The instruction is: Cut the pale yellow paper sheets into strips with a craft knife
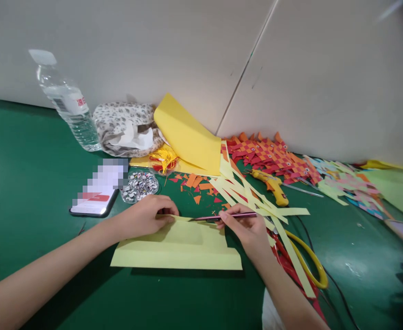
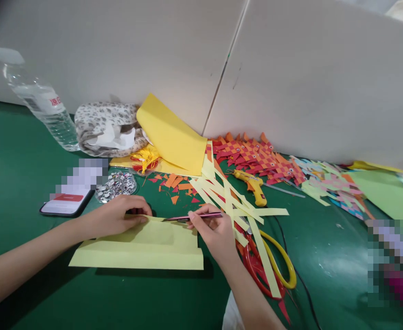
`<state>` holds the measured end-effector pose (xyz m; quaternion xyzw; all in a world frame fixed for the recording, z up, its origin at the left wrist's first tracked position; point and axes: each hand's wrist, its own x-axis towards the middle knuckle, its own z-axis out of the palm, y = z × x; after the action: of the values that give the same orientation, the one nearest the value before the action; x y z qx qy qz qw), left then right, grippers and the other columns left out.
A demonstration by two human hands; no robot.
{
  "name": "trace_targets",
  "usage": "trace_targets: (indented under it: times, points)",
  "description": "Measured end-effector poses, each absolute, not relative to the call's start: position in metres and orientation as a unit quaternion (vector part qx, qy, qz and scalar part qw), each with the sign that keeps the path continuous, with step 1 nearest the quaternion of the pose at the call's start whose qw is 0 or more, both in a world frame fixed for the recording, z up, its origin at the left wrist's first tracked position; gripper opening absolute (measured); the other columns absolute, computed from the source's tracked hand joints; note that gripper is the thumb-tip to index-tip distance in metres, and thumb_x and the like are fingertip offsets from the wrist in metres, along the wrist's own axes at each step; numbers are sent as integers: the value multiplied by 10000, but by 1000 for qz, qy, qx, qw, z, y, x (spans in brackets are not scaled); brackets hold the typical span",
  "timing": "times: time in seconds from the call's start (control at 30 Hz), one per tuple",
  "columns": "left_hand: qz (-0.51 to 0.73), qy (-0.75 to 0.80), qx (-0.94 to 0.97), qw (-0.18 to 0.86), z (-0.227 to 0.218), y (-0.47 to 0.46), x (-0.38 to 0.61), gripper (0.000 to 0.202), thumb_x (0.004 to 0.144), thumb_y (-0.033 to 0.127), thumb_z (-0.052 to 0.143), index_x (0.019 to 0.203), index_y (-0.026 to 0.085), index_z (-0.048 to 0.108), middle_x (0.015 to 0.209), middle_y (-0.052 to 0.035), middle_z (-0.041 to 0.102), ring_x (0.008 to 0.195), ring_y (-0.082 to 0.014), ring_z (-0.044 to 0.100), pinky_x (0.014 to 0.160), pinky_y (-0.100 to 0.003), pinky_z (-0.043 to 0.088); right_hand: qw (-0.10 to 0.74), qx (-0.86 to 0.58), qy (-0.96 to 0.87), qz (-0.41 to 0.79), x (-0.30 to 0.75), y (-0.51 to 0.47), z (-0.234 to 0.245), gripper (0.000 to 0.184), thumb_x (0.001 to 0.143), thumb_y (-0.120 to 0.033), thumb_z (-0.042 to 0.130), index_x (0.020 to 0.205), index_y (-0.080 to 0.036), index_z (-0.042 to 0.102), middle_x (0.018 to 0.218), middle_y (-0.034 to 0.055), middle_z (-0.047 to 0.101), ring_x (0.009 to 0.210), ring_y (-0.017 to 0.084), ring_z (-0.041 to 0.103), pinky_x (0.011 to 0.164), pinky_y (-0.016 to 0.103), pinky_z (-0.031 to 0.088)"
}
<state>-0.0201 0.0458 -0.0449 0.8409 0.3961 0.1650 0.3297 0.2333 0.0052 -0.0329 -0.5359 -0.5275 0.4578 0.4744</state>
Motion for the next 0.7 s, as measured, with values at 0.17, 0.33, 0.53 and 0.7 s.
trace_targets:
  times: [0.17,0.33,0.53,0.7]
  points:
    - [161,397,843,326,-45,46,-18,152,846,171,522,888,195,666,856,-22,671,743,-134,611,650,-226,450,476,-545,-537,433,237,6,-30,263,715,-409,746,646,-185,627,558,29,651,526,174,625,527,277,512]
    - [107,402,854,312,-27,45,-29,170,826,200,551,971,220,638,892,-10,663,755,-143,612,652,-228,446,471,-538,-549,433,239,7,-33,247,731,-396,737,649,-186,635,549,24,649,527,167,625,515,260,502]
    - [6,434,881,189,-12,35,-51,187,768,115,493,872,213,614,840,-39,661,734,-206,621,574,-262,378,462,-532,-563,433,241,9,-33,242,745,-387,730,651,-189,630,561,18,656,529,157,623,522,250,497]
    - [-17,428,884,186,-10,32,-41,189,837,108,418,771,196,572,785,-36,633,686,-182,600,550,-250,357,427,-532,-578,448,244,11,-24,247,734,-400,740,670,-183,642,587,28,673,567,176,653,551,262,513]
